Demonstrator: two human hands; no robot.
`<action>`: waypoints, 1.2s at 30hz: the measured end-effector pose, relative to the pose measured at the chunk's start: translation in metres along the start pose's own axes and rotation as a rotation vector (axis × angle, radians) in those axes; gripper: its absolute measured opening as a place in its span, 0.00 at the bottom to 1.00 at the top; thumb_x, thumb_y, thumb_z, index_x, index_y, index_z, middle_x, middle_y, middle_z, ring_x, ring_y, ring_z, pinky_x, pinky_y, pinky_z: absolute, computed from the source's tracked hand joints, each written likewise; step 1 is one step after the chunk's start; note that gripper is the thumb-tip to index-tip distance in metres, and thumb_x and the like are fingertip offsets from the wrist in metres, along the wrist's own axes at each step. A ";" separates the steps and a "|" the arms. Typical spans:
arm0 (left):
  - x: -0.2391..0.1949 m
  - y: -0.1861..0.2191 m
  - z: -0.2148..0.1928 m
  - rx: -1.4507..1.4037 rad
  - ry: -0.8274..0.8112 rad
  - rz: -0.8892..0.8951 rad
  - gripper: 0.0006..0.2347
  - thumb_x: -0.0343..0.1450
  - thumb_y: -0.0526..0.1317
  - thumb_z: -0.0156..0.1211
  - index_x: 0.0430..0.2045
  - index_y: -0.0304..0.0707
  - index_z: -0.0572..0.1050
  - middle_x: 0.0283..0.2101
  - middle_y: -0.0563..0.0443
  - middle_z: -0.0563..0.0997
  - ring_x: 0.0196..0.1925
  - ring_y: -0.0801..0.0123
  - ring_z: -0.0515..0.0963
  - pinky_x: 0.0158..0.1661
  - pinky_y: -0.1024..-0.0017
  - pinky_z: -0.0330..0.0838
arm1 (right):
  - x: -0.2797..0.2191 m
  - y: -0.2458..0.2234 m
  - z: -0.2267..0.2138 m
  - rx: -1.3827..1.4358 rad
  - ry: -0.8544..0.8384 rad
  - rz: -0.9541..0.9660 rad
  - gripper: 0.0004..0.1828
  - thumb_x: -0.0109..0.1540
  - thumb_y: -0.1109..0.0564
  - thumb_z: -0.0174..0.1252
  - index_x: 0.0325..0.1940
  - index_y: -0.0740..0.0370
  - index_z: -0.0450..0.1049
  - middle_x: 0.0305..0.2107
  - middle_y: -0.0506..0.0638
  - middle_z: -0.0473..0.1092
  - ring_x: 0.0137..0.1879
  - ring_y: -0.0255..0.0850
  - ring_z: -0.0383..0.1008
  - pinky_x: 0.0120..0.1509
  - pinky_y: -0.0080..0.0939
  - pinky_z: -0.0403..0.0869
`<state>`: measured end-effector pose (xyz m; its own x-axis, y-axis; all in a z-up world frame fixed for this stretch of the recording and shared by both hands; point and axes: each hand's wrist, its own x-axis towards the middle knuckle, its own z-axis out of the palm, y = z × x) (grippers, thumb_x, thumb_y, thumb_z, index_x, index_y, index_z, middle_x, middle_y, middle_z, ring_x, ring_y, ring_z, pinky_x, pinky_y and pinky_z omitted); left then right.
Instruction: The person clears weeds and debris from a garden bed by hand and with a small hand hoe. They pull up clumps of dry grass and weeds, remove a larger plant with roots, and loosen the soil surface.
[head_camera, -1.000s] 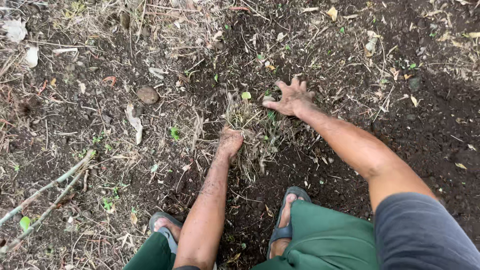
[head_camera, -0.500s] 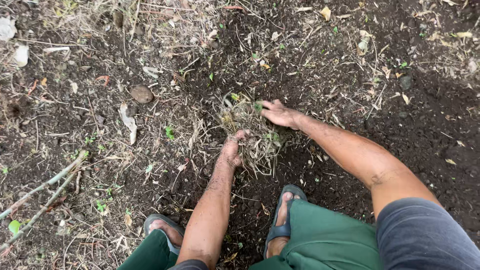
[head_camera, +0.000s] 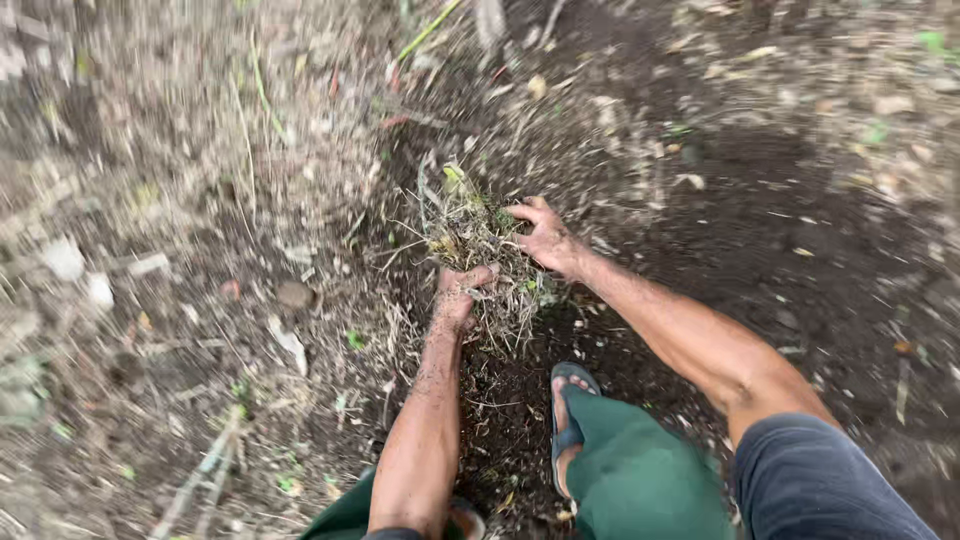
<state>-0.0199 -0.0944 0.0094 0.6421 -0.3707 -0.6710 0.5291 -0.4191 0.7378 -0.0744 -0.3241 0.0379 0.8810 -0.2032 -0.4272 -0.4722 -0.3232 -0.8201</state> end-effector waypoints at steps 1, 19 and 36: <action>-0.026 0.043 0.001 0.029 -0.073 0.045 0.37 0.57 0.56 0.79 0.53 0.24 0.76 0.65 0.32 0.74 0.72 0.48 0.70 0.71 0.52 0.59 | -0.021 -0.026 -0.025 0.002 0.041 -0.003 0.43 0.57 0.31 0.64 0.72 0.51 0.69 0.74 0.66 0.40 0.79 0.64 0.45 0.74 0.70 0.59; -0.437 0.395 0.134 0.496 -0.970 -0.040 0.59 0.50 0.64 0.77 0.67 0.19 0.52 0.61 0.26 0.75 0.70 0.52 0.70 0.71 0.53 0.58 | -0.523 -0.334 -0.164 0.754 0.912 0.514 0.33 0.60 0.64 0.49 0.71 0.53 0.67 0.76 0.54 0.47 0.81 0.47 0.45 0.83 0.51 0.49; -0.621 0.497 0.556 1.316 -1.404 0.166 0.56 0.46 0.62 0.76 0.65 0.21 0.58 0.67 0.27 0.66 0.71 0.48 0.67 0.68 0.59 0.61 | -0.766 -0.196 -0.316 0.900 1.649 0.373 0.33 0.63 0.68 0.39 0.74 0.63 0.58 0.73 0.62 0.53 0.80 0.52 0.48 0.82 0.52 0.49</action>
<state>-0.4638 -0.5336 0.7524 -0.5562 -0.4847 -0.6751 -0.5973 -0.3317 0.7302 -0.6659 -0.3973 0.6460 -0.3990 -0.8614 -0.3143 0.0261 0.3320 -0.9429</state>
